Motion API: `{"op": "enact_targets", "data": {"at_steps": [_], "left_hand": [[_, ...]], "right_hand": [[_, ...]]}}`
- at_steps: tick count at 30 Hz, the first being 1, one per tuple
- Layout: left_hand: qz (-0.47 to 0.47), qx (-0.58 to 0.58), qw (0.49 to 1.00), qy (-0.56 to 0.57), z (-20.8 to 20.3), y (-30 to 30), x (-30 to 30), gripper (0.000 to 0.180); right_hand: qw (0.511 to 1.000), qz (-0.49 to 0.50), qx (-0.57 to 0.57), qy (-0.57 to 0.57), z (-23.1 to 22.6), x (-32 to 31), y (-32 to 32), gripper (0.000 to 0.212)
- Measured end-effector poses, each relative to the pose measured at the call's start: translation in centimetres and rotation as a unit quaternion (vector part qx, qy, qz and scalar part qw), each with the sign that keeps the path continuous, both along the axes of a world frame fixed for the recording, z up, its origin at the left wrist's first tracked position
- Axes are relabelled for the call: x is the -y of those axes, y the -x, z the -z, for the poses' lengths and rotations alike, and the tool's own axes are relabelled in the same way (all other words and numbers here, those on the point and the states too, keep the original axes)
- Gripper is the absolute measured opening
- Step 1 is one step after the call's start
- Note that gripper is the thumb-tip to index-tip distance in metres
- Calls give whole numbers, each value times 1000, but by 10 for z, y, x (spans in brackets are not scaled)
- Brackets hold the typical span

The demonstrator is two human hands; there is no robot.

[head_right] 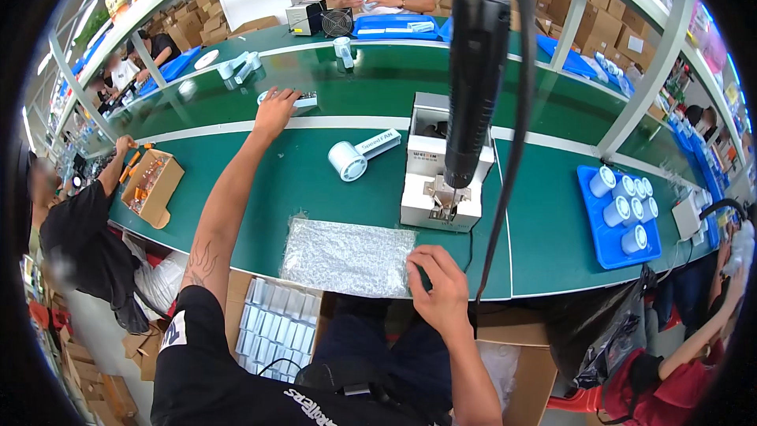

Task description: Assemble small portable electric fans on an electronics assembly line using a power screwdriver to secure components.

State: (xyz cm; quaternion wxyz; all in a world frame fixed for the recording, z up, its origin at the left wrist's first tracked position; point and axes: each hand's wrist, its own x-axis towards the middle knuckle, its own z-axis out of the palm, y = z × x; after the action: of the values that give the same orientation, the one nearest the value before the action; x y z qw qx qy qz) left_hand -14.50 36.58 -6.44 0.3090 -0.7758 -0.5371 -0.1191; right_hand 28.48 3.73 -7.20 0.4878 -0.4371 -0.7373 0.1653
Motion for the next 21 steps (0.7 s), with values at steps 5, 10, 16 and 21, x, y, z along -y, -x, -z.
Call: {"op": "enact_targets", "data": {"at_steps": [5, 10, 16, 21], "left_hand": [[14, 97, 995, -14, 24, 4, -13, 38], [49, 153, 984, -83, 24, 9, -6, 36], [126, 211, 969, -34, -2, -50, 23, 18], [228, 468, 822, 231, 0, -108, 40, 51]], "right_hand": [[998, 44, 42, -21, 4, 0, 5, 16], [991, 72, 108, -40, -1, -3, 18, 17], [987, 109, 114, -39, 3, -3, 20, 16], [987, 112, 107, -48, 5, -2, 23, 16]]}}
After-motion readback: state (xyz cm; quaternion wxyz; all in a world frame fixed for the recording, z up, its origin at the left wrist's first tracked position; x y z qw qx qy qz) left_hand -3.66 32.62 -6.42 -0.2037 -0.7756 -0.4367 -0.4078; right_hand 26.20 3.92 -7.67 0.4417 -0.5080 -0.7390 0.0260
